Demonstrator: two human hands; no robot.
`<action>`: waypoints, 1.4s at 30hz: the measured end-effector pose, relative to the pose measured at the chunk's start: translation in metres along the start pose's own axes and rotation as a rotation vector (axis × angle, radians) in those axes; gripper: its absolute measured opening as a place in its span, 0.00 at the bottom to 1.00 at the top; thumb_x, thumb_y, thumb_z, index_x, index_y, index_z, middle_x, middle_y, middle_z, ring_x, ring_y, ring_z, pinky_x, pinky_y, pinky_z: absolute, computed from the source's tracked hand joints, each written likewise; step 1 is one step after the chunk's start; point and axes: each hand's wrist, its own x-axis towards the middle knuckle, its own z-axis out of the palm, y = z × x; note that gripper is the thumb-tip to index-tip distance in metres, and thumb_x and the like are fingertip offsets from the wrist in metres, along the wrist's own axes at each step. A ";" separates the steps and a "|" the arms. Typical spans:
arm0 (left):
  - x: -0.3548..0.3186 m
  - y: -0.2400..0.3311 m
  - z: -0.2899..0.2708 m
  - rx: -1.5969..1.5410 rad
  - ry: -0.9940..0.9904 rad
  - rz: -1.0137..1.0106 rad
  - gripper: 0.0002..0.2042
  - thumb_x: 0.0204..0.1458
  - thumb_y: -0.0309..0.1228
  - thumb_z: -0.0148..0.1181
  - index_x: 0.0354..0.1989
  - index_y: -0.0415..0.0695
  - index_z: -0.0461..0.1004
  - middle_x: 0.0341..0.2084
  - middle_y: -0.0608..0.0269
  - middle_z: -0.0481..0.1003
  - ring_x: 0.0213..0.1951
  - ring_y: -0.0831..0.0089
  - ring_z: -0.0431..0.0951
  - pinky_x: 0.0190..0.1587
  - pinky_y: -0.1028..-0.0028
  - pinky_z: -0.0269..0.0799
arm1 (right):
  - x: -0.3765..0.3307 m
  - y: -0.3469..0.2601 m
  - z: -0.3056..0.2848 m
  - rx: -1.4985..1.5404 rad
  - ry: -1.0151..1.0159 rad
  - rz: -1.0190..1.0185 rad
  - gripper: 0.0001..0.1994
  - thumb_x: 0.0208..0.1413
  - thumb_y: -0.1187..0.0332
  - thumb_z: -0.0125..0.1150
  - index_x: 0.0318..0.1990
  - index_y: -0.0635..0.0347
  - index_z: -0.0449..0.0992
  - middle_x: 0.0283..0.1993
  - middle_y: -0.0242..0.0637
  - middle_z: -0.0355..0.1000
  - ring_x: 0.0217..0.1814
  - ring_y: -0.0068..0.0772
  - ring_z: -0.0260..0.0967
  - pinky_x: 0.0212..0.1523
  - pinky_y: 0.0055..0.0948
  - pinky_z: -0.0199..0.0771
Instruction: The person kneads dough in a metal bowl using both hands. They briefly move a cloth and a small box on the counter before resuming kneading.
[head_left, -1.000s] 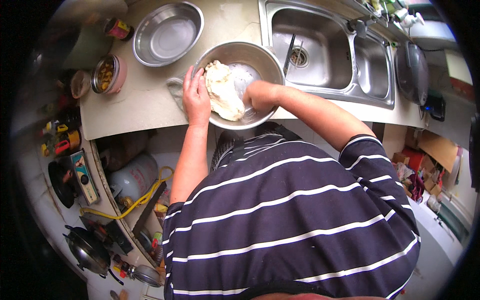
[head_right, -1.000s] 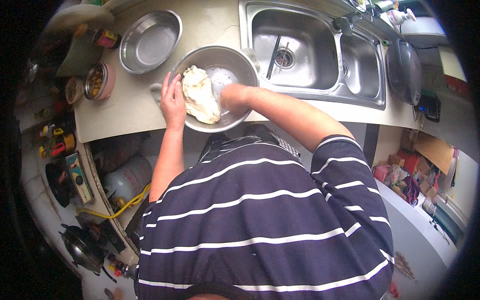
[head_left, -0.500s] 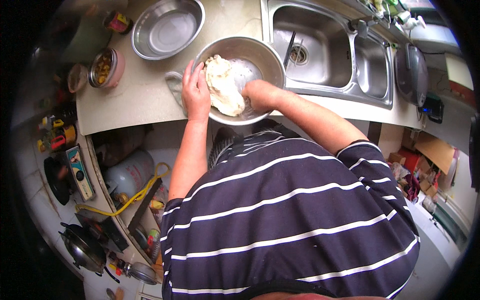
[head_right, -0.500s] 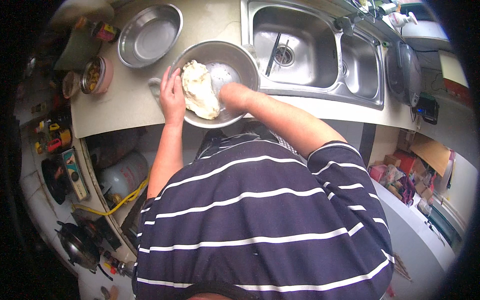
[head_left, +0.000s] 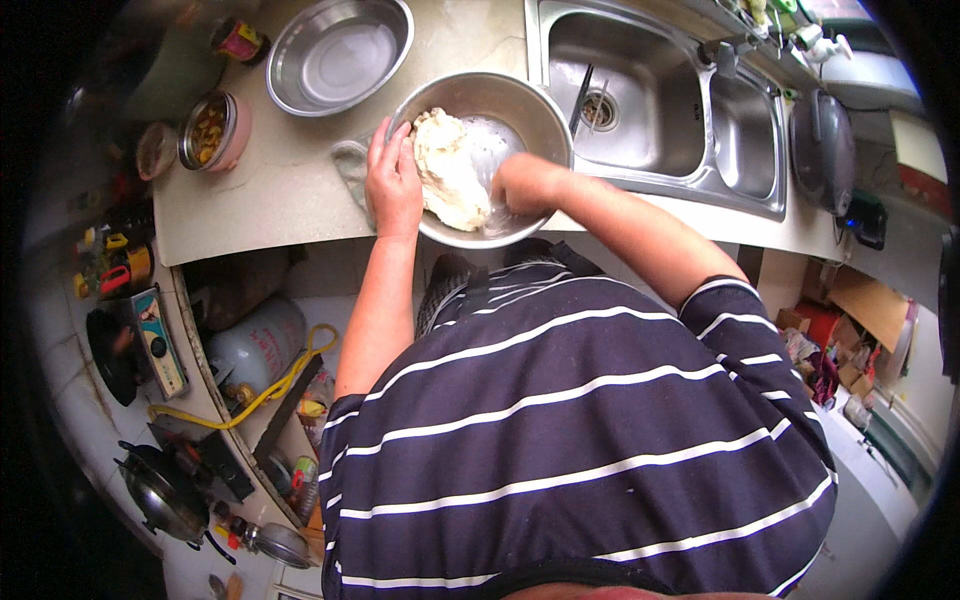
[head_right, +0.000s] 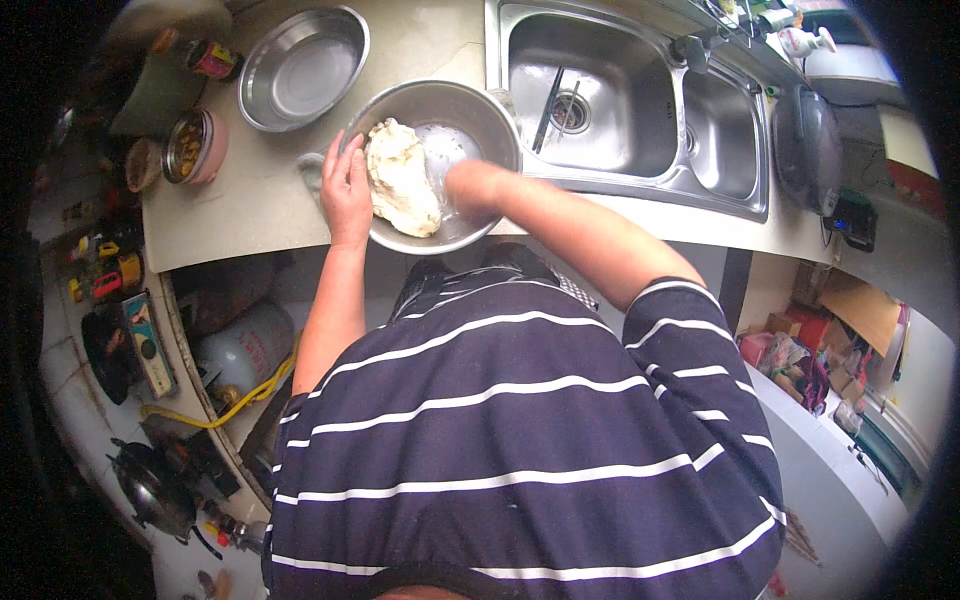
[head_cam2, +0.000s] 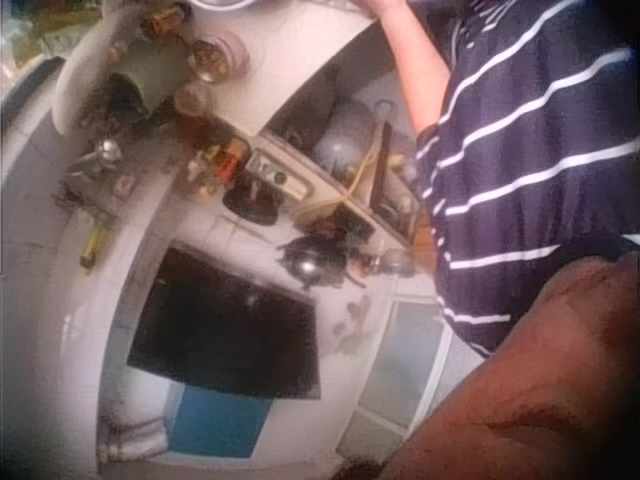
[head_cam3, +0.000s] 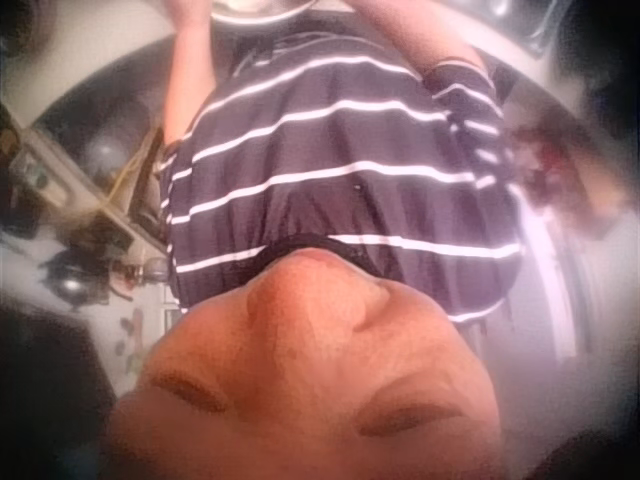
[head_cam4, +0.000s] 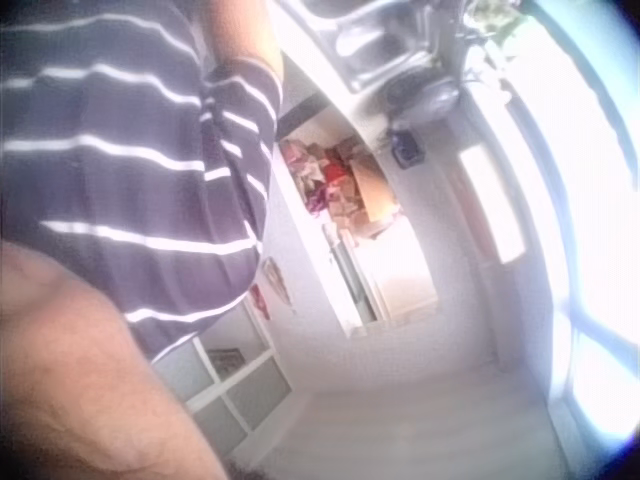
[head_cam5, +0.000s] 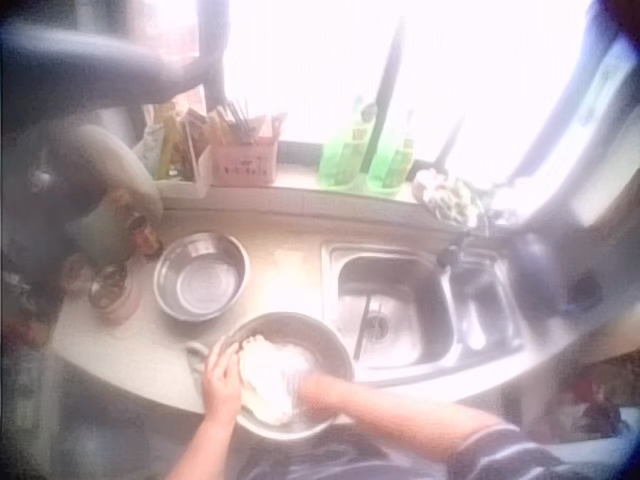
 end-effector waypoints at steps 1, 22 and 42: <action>0.000 0.000 0.000 -0.012 0.000 -0.004 0.13 0.63 0.31 0.53 0.51 0.42 0.78 0.59 0.50 0.71 0.59 0.54 0.72 0.60 0.65 0.68 | 0.001 0.001 -0.002 -0.038 0.068 0.087 0.13 0.41 0.77 0.58 0.35 0.56 0.84 0.38 0.49 0.79 0.43 0.52 0.78 0.44 0.42 0.77; 0.001 0.005 -0.001 -0.028 -0.016 -0.036 0.13 0.63 0.31 0.52 0.51 0.41 0.78 0.59 0.51 0.71 0.59 0.56 0.72 0.60 0.66 0.68 | 0.019 0.012 0.030 0.215 0.061 -0.075 0.14 0.43 0.73 0.63 0.41 0.59 0.82 0.41 0.49 0.79 0.49 0.50 0.77 0.51 0.42 0.75; 0.003 0.008 0.000 -0.023 -0.022 -0.048 0.13 0.64 0.31 0.51 0.50 0.42 0.79 0.60 0.50 0.71 0.59 0.56 0.72 0.60 0.66 0.68 | 0.019 0.010 0.002 0.108 0.143 -0.126 0.13 0.43 0.76 0.59 0.39 0.63 0.80 0.45 0.54 0.75 0.51 0.56 0.73 0.51 0.41 0.74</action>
